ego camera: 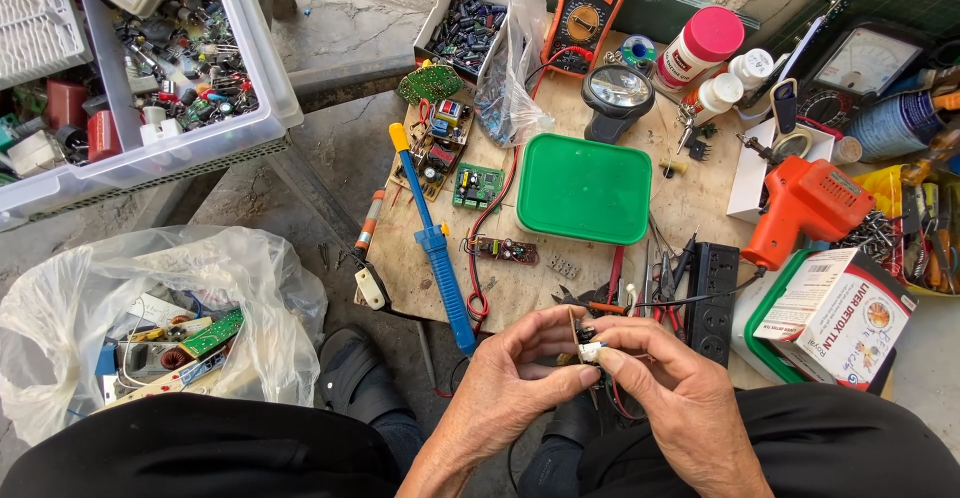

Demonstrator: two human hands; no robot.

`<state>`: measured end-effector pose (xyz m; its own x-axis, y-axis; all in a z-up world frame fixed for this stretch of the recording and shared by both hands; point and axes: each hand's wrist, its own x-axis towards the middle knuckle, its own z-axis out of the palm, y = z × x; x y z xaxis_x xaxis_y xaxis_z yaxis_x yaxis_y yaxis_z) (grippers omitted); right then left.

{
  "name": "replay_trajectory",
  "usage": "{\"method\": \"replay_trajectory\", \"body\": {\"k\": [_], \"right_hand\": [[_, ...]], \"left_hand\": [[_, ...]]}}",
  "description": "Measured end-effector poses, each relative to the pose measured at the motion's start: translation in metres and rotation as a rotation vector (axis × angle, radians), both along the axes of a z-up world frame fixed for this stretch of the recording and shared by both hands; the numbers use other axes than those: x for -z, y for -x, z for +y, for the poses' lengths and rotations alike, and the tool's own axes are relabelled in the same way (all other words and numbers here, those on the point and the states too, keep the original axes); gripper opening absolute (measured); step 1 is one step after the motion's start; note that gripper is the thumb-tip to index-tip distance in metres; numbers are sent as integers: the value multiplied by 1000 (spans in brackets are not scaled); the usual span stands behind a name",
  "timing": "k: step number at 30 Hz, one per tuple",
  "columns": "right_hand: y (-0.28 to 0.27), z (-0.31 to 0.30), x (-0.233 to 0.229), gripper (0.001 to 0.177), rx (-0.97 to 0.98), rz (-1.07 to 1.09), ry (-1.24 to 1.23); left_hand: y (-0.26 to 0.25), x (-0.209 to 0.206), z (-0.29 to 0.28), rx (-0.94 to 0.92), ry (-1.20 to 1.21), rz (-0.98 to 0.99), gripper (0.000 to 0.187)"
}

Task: The person holds a small circuit board and a white connector, repeatedly plugging and unplugging the connector to test the connection. They rotate the board to view both sides and use a pair of pliers to adjust components on the board.

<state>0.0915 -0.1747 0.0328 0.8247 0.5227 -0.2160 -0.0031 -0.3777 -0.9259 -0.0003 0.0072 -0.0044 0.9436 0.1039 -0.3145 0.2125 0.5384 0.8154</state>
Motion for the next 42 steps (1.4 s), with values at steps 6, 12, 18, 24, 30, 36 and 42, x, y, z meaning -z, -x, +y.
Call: {"method": "replay_trajectory", "body": {"k": [6, 12, 18, 24, 30, 36, 42], "right_hand": [[-4, 5, -8, 27, 81, 108, 78], [-2, 12, -18, 31, 111, 130, 104], [-2, 8, -10, 26, 123, 123, 76], [-2, 7, -9, 24, 106, 115, 65], [0, 4, 2, 17, 119, 123, 29], [1, 7, 4, 24, 111, 73, 62], [-4, 10, -11, 31, 98, 99, 117]], "left_hand": [[-1, 1, -1, 5, 10, 99, 64], [0, 9, -4, 0, -1, 57, 67], [-1, 4, -3, 17, -58, 73, 68], [-2, 6, -6, -10, -36, 88, 68], [-2, 1, -5, -5, -10, 121, 65], [-4, -2, -4, 14, 0, 216, 63], [-2, 5, -8, 3, -44, 169, 63]]}}
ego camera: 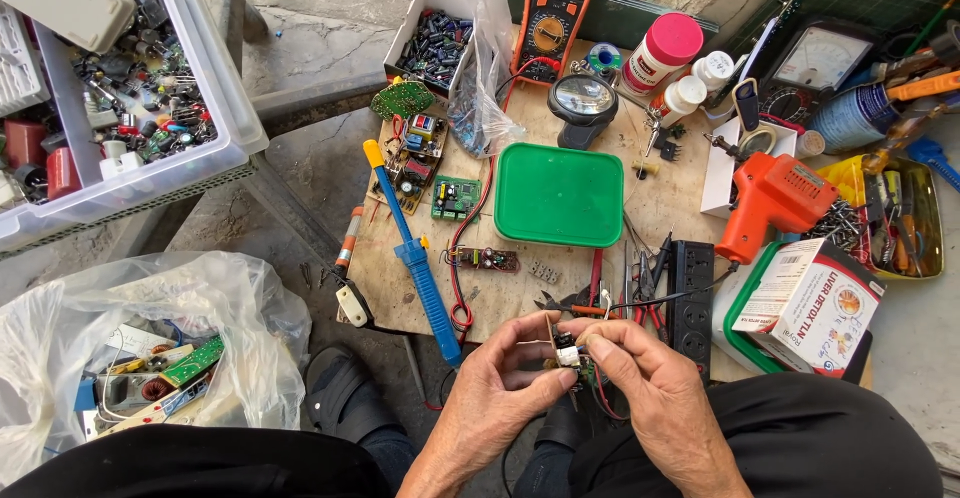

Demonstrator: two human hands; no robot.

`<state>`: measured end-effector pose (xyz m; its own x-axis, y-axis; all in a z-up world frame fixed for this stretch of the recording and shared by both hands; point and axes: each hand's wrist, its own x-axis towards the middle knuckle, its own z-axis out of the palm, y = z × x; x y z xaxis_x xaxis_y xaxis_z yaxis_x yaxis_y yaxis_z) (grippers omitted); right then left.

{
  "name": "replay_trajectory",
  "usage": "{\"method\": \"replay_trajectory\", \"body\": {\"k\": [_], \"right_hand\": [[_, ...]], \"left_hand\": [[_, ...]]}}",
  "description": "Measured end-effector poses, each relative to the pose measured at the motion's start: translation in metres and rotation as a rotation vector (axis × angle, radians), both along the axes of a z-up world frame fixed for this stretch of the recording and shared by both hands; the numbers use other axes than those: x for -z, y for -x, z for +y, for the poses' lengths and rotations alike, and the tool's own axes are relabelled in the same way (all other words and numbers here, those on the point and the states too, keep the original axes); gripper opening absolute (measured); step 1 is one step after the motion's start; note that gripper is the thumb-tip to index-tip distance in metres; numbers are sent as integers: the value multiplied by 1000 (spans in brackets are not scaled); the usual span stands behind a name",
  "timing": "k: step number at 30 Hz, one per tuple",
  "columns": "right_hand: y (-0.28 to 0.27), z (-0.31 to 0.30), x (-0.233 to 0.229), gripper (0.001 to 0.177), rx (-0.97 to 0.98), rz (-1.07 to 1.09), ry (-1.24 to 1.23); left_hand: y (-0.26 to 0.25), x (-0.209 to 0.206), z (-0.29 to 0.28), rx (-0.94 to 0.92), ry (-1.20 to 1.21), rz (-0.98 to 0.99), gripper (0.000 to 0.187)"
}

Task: The person holds a small circuit board and a white connector, repeatedly plugging and unplugging the connector to test the connection. They rotate the board to view both sides and use a pair of pliers to adjust components on the board.

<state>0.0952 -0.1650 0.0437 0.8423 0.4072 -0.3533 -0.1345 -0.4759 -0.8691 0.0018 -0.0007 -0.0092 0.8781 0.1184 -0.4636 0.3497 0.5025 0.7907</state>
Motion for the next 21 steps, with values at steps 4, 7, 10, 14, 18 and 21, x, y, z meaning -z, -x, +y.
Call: {"method": "replay_trajectory", "body": {"k": [4, 7, 10, 14, 18, 21], "right_hand": [[-1, 4, -12, 38, -6, 0, 86], [-2, 9, -23, 38, 21, 63, 163], [-4, 3, -23, 35, 11, 156, 119], [-7, -15, -23, 18, -143, 98, 26], [-15, -17, -42, 17, -533, -429, 110], [-21, -19, -45, 21, -679, -700, 121]], "left_hand": [[-1, -9, 3, 13, -26, -5, 64], [0, -6, 3, 32, -7, 43, 69], [1, -10, 6, 48, -39, -27, 71], [4, -16, 2, -26, -56, -211, 62], [4, -30, 8, 13, -251, -369, 56], [4, -36, 10, 18, -378, -453, 51]]}}
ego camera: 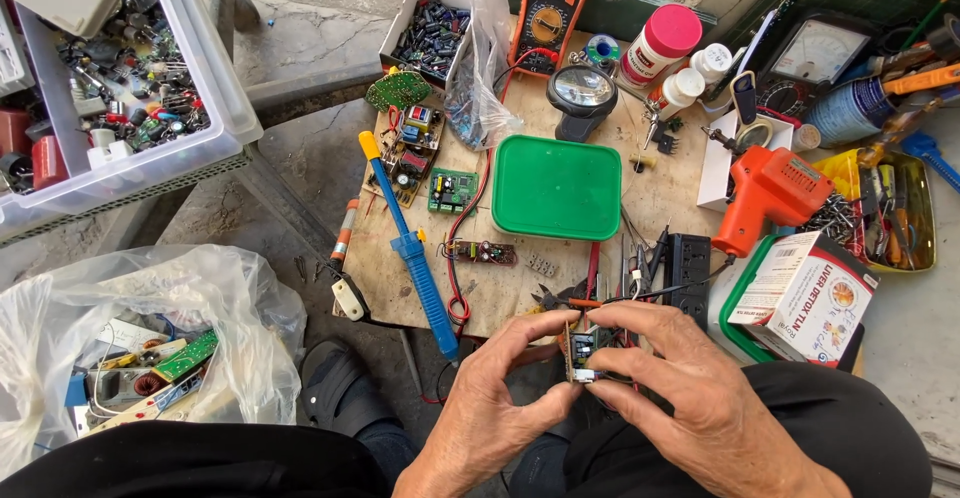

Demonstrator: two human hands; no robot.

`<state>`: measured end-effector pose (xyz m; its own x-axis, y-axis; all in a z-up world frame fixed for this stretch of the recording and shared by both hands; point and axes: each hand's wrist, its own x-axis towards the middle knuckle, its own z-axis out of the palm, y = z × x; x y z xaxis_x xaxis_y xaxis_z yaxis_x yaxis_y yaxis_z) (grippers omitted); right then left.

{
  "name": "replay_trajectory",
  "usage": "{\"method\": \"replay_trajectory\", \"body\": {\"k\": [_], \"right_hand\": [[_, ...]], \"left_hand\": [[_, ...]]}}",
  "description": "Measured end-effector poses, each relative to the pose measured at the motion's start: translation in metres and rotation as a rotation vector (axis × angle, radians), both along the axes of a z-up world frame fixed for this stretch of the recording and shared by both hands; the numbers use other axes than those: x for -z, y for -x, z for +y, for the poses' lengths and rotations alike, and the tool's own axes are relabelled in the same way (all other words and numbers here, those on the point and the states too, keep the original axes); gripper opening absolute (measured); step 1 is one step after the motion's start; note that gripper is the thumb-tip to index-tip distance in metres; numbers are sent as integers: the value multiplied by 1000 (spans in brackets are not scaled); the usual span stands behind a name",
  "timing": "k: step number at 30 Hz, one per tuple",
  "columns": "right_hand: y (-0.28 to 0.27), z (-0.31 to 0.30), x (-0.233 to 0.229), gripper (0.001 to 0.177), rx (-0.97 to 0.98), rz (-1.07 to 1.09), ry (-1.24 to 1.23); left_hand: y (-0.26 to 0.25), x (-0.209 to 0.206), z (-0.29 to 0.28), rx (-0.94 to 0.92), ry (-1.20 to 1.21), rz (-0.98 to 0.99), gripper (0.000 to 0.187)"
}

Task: The person holds a small circuit board and a white connector, repeatedly plugging and unplugging the connector to test the connection. They rotate the board to view both sides and use a pair of pliers to adjust components on the board.

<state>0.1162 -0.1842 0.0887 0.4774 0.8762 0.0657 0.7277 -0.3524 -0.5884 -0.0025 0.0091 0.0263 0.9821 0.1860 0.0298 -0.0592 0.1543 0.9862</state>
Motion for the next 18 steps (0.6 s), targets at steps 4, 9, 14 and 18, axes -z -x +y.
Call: {"method": "replay_trajectory", "body": {"k": [4, 9, 14, 18], "right_hand": [[-5, 1, 0, 21, -91, -141, 16], [-5, 4, 1, 19, -77, -131, 32], [-5, 6, 0, 14, -154, -111, -21], [-4, 6, 1, 13, -178, -94, -41]], "left_hand": [[0, -1, 1, 5, -46, -47, 50], [-1, 4, -1, 10, -3, -17, 50], [-2, 6, -2, 16, 28, 9, 50], [-2, 5, -2, 28, 12, 36, 51]]}}
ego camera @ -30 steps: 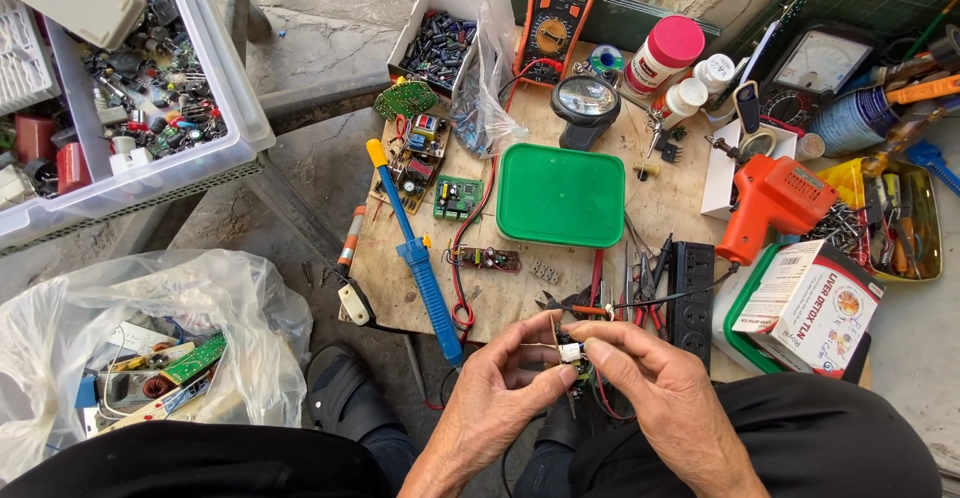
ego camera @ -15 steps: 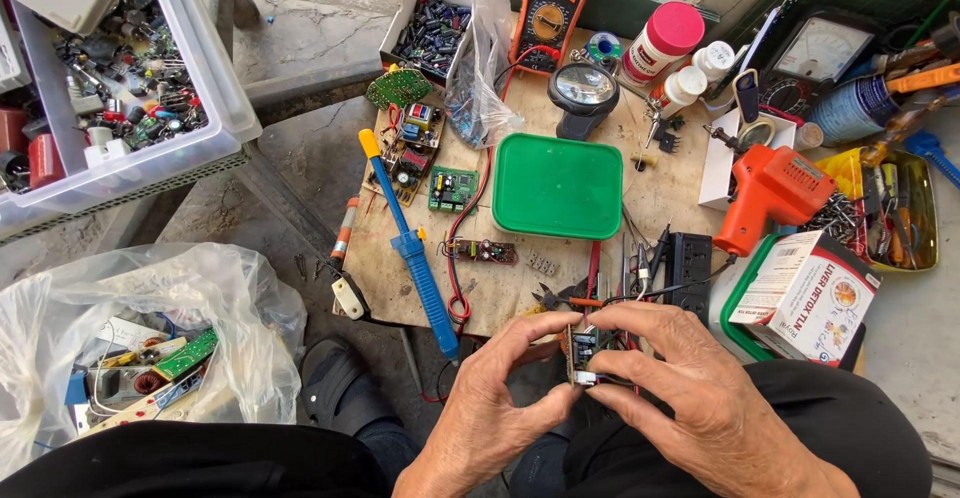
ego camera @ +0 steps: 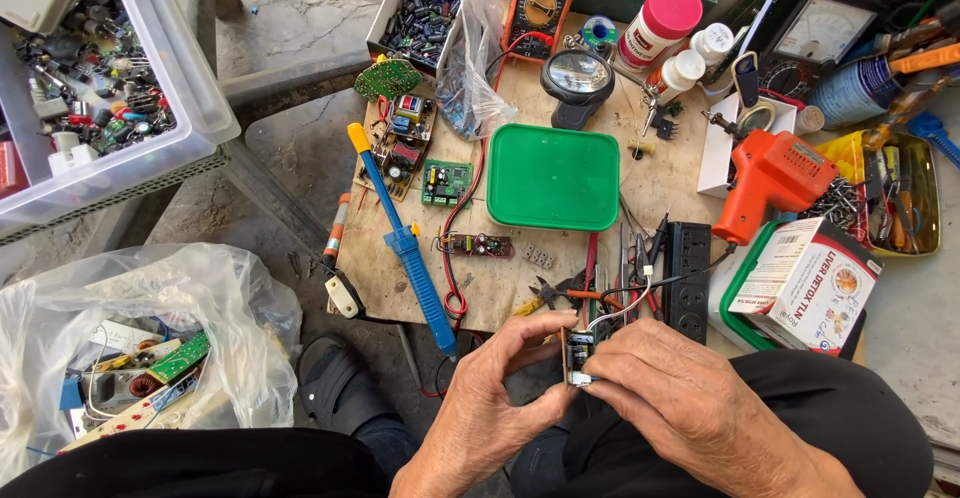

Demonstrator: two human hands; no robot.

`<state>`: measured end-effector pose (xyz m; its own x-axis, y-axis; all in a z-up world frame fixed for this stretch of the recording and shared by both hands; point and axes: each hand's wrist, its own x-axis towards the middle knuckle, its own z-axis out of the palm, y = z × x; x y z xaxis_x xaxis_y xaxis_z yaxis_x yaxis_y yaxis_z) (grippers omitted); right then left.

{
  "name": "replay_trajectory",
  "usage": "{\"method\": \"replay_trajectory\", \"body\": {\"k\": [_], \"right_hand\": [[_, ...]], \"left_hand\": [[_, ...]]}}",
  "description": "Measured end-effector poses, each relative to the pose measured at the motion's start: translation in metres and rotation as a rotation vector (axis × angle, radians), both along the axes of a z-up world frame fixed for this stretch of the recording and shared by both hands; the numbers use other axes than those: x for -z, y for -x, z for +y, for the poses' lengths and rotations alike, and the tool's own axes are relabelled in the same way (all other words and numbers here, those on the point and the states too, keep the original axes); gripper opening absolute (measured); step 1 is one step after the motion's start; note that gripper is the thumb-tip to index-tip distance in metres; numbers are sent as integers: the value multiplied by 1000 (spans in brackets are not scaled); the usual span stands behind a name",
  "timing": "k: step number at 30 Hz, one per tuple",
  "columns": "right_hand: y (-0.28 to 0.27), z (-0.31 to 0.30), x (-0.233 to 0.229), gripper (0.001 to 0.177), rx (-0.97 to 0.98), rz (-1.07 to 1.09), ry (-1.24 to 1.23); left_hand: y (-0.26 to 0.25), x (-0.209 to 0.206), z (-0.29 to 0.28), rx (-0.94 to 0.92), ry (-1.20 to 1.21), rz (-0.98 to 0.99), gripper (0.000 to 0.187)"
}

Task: The person holds a small circuit board and a white connector, repeatedly plugging and unplugging the connector to test the connection. They rotate the board to view both sides and use a pair of pliers to adjust components on the board.

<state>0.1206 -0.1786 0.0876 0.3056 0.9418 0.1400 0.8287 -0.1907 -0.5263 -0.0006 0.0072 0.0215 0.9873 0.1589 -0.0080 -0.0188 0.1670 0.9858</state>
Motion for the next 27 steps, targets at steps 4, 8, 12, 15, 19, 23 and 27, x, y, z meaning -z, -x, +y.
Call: {"method": "replay_trajectory", "body": {"k": [4, 8, 12, 15, 19, 23, 27], "right_hand": [[0, -5, 3, 9, -23, 12, -11], [0, -6, 2, 10, -32, 54, 24], [1, -5, 2, 12, -13, 76, 16], [3, -5, 2, 15, 25, 96, 23], [2, -12, 7, 23, 90, 161, -12], [-3, -30, -2, 27, 264, 185, 142], [-2, -27, -8, 20, 398, 285, 135]], "left_hand": [[0, 1, 0, 25, -14, 3, 51], [0, -1, 3, 107, 30, 81, 55], [-1, -1, 1, 82, 35, 88, 56], [-1, 0, -1, 42, 68, 117, 52], [-3, 13, -9, -59, 142, 145, 41], [1, 19, 20, -317, 369, 150, 48], [4, 17, 16, -126, 185, 220, 58]]}}
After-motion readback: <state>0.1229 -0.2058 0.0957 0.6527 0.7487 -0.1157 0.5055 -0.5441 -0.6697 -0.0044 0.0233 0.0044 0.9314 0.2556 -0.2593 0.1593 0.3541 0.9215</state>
